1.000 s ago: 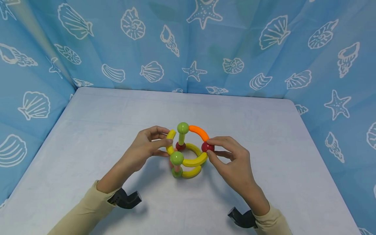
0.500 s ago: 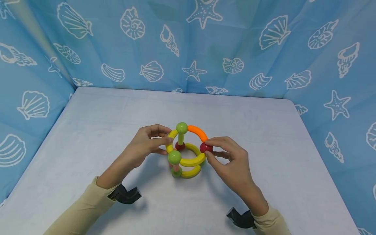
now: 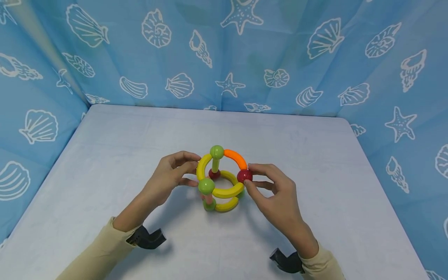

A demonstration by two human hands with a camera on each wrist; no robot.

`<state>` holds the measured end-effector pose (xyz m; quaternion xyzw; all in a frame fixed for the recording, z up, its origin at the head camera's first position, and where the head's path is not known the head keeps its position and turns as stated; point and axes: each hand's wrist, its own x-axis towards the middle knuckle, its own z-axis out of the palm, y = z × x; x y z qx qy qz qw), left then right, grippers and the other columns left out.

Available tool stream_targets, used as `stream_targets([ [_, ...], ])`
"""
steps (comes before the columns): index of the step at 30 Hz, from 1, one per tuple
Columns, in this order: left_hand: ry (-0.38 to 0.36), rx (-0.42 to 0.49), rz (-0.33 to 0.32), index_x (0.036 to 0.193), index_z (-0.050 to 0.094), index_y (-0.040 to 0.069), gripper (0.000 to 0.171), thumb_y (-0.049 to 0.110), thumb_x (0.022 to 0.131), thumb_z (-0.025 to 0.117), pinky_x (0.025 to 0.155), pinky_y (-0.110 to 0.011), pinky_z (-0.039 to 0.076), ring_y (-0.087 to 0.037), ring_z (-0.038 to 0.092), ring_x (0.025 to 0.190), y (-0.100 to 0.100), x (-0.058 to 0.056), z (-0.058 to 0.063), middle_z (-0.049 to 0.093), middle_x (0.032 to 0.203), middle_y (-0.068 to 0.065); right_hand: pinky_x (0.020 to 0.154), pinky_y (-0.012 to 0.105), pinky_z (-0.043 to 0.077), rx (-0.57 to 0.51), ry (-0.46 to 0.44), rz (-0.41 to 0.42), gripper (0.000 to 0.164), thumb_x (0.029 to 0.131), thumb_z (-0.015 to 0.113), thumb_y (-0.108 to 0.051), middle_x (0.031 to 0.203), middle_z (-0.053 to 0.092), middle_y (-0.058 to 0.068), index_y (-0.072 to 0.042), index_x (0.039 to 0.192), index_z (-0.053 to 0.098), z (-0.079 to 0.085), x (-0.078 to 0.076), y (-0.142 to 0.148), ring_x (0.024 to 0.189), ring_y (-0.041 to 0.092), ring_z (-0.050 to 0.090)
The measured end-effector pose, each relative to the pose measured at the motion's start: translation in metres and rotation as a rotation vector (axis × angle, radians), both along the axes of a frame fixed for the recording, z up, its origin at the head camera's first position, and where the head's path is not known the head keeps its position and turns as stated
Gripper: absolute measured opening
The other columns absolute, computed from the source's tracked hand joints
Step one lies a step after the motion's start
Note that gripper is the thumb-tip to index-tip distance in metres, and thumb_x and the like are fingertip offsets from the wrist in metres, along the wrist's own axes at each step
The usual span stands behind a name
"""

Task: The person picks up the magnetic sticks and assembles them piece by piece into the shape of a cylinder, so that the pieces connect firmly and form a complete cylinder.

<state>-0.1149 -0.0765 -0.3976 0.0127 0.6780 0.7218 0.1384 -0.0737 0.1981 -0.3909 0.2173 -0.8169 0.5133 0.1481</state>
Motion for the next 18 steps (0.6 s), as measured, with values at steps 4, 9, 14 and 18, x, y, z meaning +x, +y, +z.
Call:
stream_targets([
  [4,0.039,-0.059,-0.01,0.115,0.064,-0.002,0.021,0.003,0.096,0.06,0.069,-0.038,0.061,-0.037,0.064,0.095,-0.007,0.011,-0.018,0.062,0.109,-0.021,0.081,0.023,0.056,-0.021,-0.015,0.002,0.039,0.088,0.064,0.015,0.117,0.067,0.008,-0.002,0.123,0.066,-0.01,-0.003,0.006,0.104,0.016,0.066],
  [9,0.201,-0.301,-0.085,0.108,0.067,0.003,0.022,-0.001,0.087,0.065,0.064,-0.032,0.059,-0.026,0.066,0.086,-0.01,0.029,-0.046,0.065,0.101,-0.01,0.079,0.023,0.057,0.093,-0.097,-0.031,0.034,0.088,0.066,0.01,0.114,0.068,0.002,-0.007,0.118,0.068,-0.034,-0.01,0.012,0.103,0.016,0.066],
  [14,0.35,-0.492,-0.171,0.108,0.066,0.007,0.027,0.007,0.083,0.076,0.071,-0.028,0.056,-0.013,0.063,0.083,-0.001,0.042,-0.064,0.066,0.099,0.001,0.078,0.032,0.059,0.209,-0.224,-0.012,0.038,0.084,0.074,0.005,0.116,0.069,0.005,-0.005,0.119,0.067,-0.061,-0.017,0.011,0.104,0.024,0.066],
  [18,0.413,-0.545,-0.193,0.105,0.065,0.007,0.03,0.011,0.08,0.082,0.073,-0.026,0.055,-0.013,0.062,0.08,0.007,0.043,-0.068,0.063,0.095,0.002,0.078,0.036,0.06,0.248,-0.225,0.025,0.041,0.079,0.08,0.003,0.113,0.07,0.006,-0.002,0.117,0.066,-0.073,-0.019,0.005,0.101,0.025,0.067],
])
